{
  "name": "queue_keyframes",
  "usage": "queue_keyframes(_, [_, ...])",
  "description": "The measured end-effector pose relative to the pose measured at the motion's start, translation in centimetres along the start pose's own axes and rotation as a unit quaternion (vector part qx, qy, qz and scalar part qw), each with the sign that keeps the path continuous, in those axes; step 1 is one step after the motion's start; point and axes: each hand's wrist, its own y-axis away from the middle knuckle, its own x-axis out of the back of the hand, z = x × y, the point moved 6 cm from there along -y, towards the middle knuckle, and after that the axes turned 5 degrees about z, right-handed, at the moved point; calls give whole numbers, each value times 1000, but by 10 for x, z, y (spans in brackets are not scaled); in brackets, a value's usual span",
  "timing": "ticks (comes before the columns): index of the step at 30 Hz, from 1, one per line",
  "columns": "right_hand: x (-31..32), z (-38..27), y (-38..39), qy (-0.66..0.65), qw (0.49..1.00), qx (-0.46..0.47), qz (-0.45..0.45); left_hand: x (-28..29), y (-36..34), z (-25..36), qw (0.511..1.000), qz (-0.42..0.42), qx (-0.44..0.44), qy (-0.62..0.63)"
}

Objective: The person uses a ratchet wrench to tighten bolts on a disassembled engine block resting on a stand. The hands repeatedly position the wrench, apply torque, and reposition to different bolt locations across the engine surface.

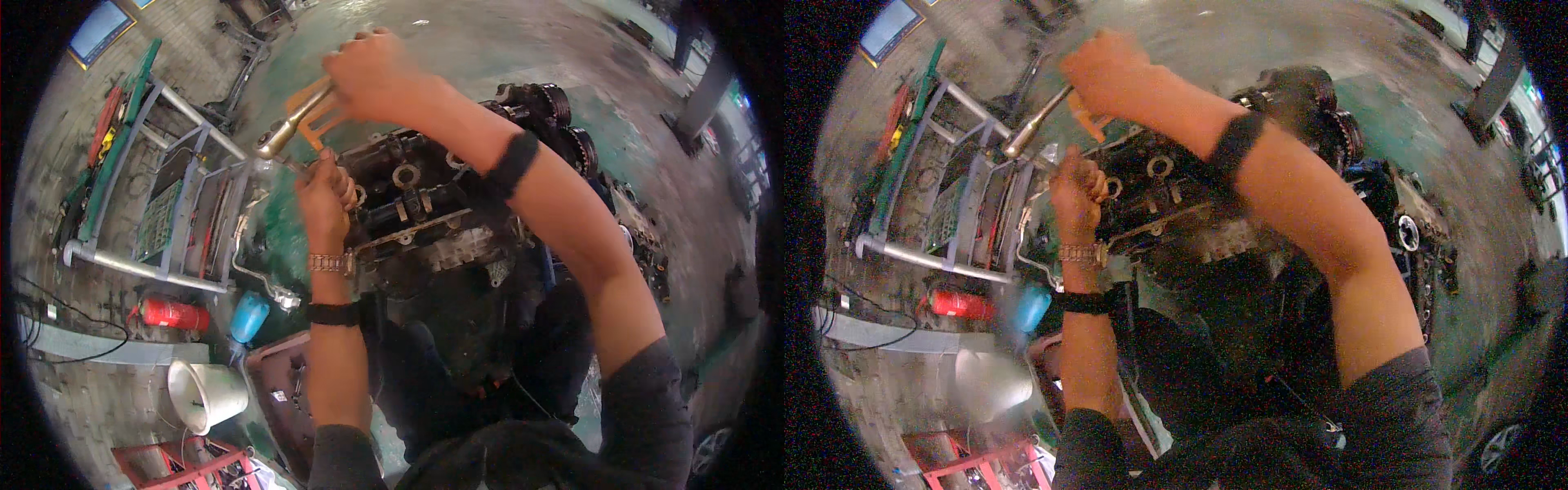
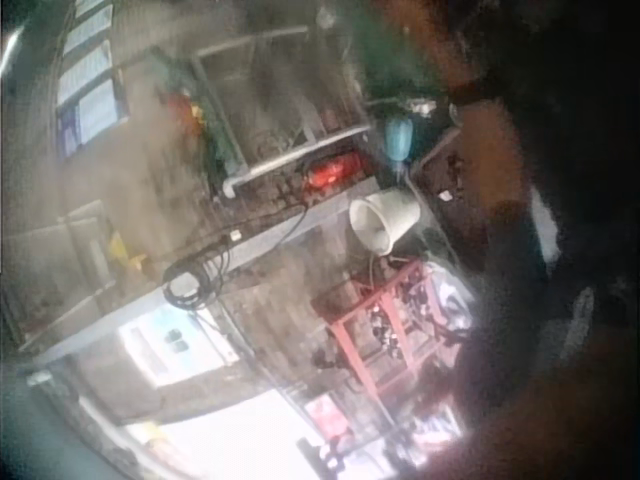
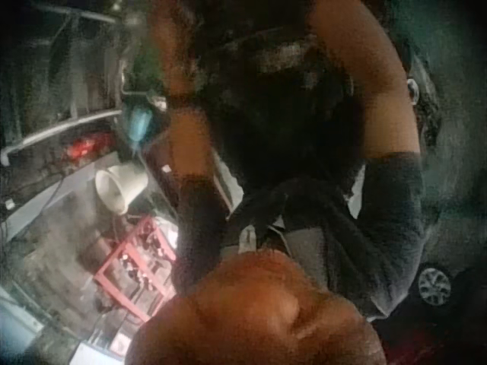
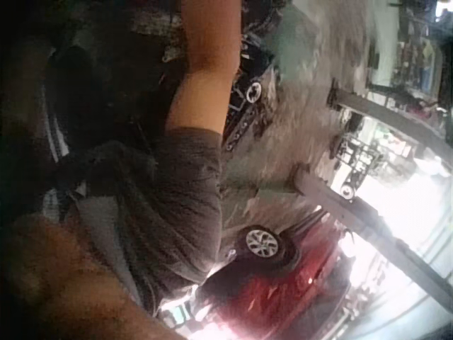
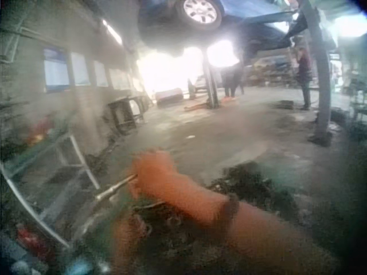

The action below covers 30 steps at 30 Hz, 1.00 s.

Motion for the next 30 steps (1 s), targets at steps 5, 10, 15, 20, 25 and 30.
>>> queue_keyframes(5, [51,-5,45,-52,999,-8,10,0,-1,-4,1000,4,14,9])
queue_keyframes(10, [110,-62,107,-14,993,109,45,-7,-7,-9,988,155,16,-9])
queue_keyframes(15, [122,-111,112,-14,990,131,51,-14,26,-5,995,83,56,-14])
queue_keyframes(20, [125,-107,112,-43,988,125,76,-8,34,3,995,90,4,-32])
queue_keyframes(25, [118,-95,112,-86,991,98,17,-5,30,32,943,172,-240,-156])
queue_keyframes(30, [120,-73,113,-91,990,103,39,-13,18,37,939,217,-252,-90])
